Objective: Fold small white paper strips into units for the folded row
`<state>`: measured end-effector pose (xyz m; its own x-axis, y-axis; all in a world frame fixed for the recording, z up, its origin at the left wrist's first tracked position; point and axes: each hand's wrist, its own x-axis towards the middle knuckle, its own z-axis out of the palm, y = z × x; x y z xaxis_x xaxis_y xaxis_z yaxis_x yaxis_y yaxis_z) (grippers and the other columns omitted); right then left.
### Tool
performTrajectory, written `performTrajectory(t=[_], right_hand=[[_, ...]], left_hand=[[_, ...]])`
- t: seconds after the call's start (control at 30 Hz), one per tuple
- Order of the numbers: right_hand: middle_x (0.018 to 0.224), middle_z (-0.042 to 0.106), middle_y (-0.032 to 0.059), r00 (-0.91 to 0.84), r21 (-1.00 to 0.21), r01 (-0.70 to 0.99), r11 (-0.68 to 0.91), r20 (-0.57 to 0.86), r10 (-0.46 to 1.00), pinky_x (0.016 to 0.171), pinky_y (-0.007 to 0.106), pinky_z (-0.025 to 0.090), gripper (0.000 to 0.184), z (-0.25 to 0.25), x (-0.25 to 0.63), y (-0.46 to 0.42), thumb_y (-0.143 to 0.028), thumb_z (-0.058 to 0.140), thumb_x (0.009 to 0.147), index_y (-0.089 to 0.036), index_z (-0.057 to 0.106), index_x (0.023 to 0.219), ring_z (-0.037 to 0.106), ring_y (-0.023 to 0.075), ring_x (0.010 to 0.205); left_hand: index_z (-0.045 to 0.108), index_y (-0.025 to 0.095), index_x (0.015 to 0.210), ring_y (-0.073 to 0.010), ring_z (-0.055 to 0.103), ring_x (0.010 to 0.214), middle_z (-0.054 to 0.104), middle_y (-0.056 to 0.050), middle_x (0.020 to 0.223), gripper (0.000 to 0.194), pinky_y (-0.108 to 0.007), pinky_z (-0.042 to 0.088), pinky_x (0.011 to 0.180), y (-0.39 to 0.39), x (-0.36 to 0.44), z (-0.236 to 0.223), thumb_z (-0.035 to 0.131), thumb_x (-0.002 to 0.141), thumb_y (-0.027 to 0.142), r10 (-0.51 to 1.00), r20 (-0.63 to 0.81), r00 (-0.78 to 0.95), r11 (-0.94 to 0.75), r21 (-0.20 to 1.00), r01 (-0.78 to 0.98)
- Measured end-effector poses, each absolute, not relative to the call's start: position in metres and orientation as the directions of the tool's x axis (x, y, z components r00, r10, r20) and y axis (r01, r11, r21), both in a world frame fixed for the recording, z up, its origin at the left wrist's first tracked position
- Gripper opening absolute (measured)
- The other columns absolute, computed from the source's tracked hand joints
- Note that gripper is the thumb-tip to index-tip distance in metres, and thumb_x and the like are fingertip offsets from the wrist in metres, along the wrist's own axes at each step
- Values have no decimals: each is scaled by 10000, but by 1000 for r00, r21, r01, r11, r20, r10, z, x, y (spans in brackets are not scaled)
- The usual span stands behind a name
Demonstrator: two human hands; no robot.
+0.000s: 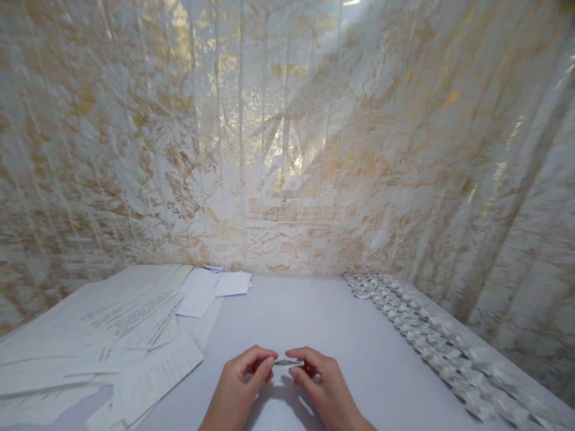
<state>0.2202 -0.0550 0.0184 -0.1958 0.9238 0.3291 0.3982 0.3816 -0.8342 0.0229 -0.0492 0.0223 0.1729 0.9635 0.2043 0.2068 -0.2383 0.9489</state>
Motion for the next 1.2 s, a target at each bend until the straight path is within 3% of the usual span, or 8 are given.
performTrajectory(t=[0.27, 0.47, 0.7, 0.9, 1.0, 1.2], right_hand=[[642, 481, -41, -223, -822, 407, 399, 334, 916, 583, 260, 347, 334, 12, 220, -54, -453, 506, 936, -183, 667, 1049, 469, 159, 587], [593, 386, -82, -220, -805, 449, 389, 322, 921, 547, 249, 292, 292, 11, 219, -54, -380, 485, 932, -173, 650, 1052, 410, 142, 540], [641, 502, -39, -260, -717, 537, 444, 360, 896, 578, 251, 368, 292, 13, 218, -56, -311, 440, 954, -162, 654, 1085, 494, 161, 583], [865, 680, 65, -345, -601, 594, 535, 410, 844, 708, 278, 468, 304, 11, 220, -57, -241, 446, 941, -178, 642, 1165, 624, 203, 744], [923, 695, 75, -367, -574, 604, 553, 415, 832, 700, 273, 473, 341, 11, 219, -59, -191, 494, 883, -187, 625, 1198, 620, 199, 743], [850, 679, 47, -338, -563, 632, 532, 418, 843, 679, 260, 463, 397, 13, 218, -61, -112, 485, 822, -186, 617, 1189, 603, 190, 710]], left_hand=[[741, 209, 894, -216, 658, 763, 726, -22, 793, 229, -299, 489, 735, -56, 24, 33, 585, 890, 377, 931, 277, 240, -350, 866, 357], [703, 201, 949, -195, 655, 752, 697, -13, 803, 173, -275, 486, 738, -60, 28, 27, 560, 886, 274, 903, 307, 300, -414, 810, 416], [645, 207, 945, -182, 596, 682, 585, 33, 696, 169, -260, 448, 676, -63, 31, 26, 513, 840, 224, 918, 292, 267, -387, 805, 450], [623, 214, 968, -177, 564, 648, 569, 42, 679, 200, -257, 404, 635, -60, 28, 27, 454, 924, 313, 929, 259, 264, -354, 830, 432], [601, 214, 986, -172, 533, 625, 537, 51, 672, 251, -257, 373, 615, -60, 26, 26, 413, 967, 379, 932, 247, 266, -344, 837, 427], [569, 219, 1009, -170, 523, 624, 523, 58, 679, 270, -254, 366, 612, -59, 26, 22, 390, 986, 420, 929, 246, 275, -347, 838, 421]])
